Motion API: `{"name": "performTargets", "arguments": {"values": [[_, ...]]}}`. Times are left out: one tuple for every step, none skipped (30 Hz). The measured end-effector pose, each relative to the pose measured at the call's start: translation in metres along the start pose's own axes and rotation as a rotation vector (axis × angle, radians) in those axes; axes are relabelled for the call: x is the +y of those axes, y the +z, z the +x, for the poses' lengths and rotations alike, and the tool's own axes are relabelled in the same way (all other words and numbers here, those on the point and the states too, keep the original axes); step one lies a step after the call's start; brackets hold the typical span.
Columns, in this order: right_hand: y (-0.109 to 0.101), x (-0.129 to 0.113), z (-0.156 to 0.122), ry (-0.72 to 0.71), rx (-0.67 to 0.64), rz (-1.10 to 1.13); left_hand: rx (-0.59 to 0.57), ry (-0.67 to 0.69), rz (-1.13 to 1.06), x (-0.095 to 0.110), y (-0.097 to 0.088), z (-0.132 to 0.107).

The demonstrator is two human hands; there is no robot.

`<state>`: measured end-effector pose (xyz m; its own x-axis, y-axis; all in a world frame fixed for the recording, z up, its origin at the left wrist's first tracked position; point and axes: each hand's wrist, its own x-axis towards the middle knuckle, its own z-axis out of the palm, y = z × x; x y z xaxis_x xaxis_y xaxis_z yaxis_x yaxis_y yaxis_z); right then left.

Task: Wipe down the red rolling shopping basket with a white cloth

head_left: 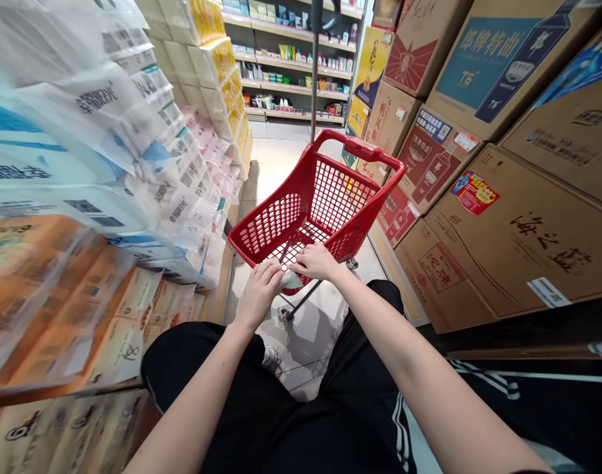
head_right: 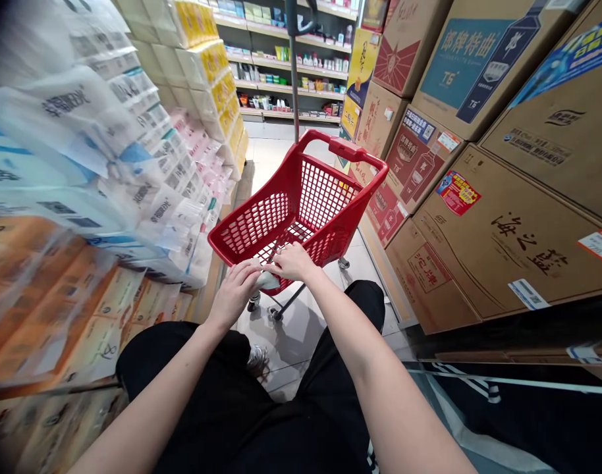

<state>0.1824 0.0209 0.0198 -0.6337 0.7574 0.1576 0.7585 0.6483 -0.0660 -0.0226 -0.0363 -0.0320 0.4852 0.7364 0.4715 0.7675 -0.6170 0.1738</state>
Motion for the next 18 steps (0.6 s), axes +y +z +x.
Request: {"name": "performTargets", "arguments": {"values": [[0.000, 0.000, 0.000, -0.012, 0.009, 0.008, 0.038, -0.029, -0.050, 0.000, 0.000, -0.003], [0.001, -0.001, 0.000, -0.018, 0.019, 0.014, 0.084, -0.066, -0.099, 0.001, 0.000, -0.006], [0.001, -0.002, 0.000, -0.019, 0.025, 0.016, 0.132, -0.110, -0.144, 0.002, 0.001, -0.010], [0.002, -0.004, 0.000, -0.014, 0.027, 0.016, 0.180, -0.161, -0.182, 0.004, 0.001, -0.013], [0.003, -0.005, 0.000, -0.005, 0.025, 0.013, 0.228, -0.227, -0.210, 0.006, 0.001, -0.016], [0.003, -0.006, 0.001, 0.004, 0.021, 0.010, 0.277, -0.305, -0.227, 0.007, 0.001, -0.019], [0.004, -0.006, 0.001, 0.012, 0.019, 0.006, 0.325, -0.394, -0.231, 0.009, 0.002, -0.022], [0.004, -0.007, 0.002, 0.019, 0.021, 0.002, 0.366, -0.488, -0.226, 0.011, 0.004, -0.025], [0.005, -0.008, 0.002, 0.023, 0.024, -0.001, 0.397, -0.580, -0.216, 0.012, 0.006, -0.027], [0.005, -0.008, 0.003, 0.027, 0.026, -0.004, 0.413, -0.663, -0.210, 0.014, 0.010, -0.030], [0.005, -0.009, 0.004, 0.032, 0.027, -0.008, 0.410, -0.734, -0.218, 0.016, 0.015, -0.032], [0.005, -0.009, 0.004, 0.038, 0.025, -0.012, 0.394, -0.798, -0.249, 0.020, 0.020, -0.033], [0.005, -0.010, 0.004, 0.042, 0.021, -0.015, 0.369, -0.854, -0.309, 0.024, 0.026, -0.033], [0.004, -0.011, 0.004, 0.046, 0.019, -0.017, 0.351, -0.914, -0.398, 0.028, 0.032, -0.032], [0.004, -0.012, 0.003, 0.050, 0.019, -0.017, 0.351, -0.979, -0.509, 0.034, 0.037, -0.029], [0.004, -0.013, 0.002, 0.050, 0.021, -0.016, 0.372, -1.036, -0.623, 0.039, 0.042, -0.026], [0.003, -0.014, 0.001, 0.049, 0.023, -0.013, 0.411, -1.083, -0.718, 0.044, 0.046, -0.022], [0.003, -0.014, -0.001, 0.047, 0.024, -0.010, 0.463, -1.132, -0.780, 0.048, 0.050, -0.018]]}}
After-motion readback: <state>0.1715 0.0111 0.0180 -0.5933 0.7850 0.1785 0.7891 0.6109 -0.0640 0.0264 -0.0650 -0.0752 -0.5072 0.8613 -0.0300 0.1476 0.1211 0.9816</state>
